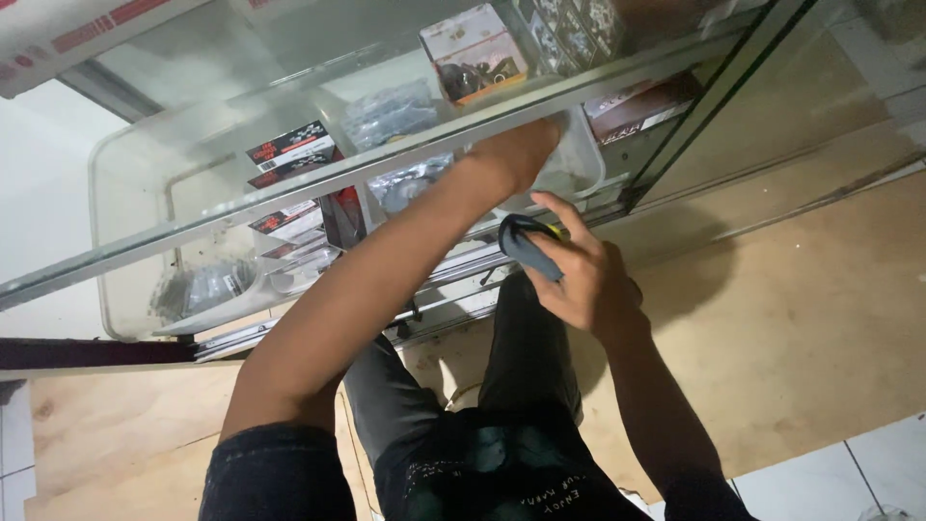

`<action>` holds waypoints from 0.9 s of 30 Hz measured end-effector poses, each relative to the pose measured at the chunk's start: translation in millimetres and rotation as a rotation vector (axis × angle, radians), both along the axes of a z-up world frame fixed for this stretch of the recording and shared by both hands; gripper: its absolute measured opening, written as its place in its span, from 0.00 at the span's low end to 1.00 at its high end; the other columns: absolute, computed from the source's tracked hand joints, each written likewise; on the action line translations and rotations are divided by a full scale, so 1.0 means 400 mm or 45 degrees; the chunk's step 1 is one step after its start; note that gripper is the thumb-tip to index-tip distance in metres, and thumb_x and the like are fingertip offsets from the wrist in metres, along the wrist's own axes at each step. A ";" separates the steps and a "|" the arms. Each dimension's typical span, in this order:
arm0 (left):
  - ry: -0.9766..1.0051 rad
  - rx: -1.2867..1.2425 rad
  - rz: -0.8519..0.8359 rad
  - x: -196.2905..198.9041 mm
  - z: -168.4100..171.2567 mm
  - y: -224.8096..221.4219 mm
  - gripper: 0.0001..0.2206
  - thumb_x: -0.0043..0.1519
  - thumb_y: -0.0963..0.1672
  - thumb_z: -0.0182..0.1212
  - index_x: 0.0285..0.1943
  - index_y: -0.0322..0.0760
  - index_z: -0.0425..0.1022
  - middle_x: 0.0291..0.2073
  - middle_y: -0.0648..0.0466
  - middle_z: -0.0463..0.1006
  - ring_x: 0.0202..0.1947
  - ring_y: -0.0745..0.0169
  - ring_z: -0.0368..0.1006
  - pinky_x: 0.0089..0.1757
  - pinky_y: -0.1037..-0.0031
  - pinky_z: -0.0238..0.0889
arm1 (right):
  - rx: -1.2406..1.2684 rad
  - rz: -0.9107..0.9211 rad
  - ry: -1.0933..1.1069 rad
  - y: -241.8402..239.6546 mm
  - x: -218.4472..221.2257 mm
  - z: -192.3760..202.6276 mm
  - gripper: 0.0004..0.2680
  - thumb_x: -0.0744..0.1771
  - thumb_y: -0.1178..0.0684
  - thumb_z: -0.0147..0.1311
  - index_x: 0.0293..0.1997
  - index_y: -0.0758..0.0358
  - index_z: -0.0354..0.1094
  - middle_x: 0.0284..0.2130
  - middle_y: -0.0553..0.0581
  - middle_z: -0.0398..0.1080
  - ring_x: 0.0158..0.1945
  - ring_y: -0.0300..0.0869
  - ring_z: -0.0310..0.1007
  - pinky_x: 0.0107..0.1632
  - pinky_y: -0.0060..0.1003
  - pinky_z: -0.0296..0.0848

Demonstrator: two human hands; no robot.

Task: The person removes small plastic bags containing parts from a bin inside a glass cabinet, scans the barcode on each bag using a handheld scanner, and then places the bags back into the cabinet.

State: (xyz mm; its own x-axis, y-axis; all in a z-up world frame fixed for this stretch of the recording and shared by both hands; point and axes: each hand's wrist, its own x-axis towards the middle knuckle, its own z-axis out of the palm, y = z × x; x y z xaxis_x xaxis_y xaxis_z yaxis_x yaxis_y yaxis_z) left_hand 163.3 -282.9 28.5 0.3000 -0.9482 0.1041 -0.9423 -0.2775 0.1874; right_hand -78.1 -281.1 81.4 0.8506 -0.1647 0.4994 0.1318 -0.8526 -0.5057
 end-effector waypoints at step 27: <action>-0.911 -0.283 0.346 0.045 -0.048 0.041 0.09 0.58 0.45 0.59 0.46 0.43 0.77 0.36 0.51 0.77 0.31 0.51 0.68 0.37 0.53 0.59 | 0.059 0.009 -0.002 0.030 -0.002 0.083 0.12 0.62 0.62 0.62 0.49 0.71 0.75 0.63 0.64 0.69 0.38 0.52 0.78 0.41 0.40 0.73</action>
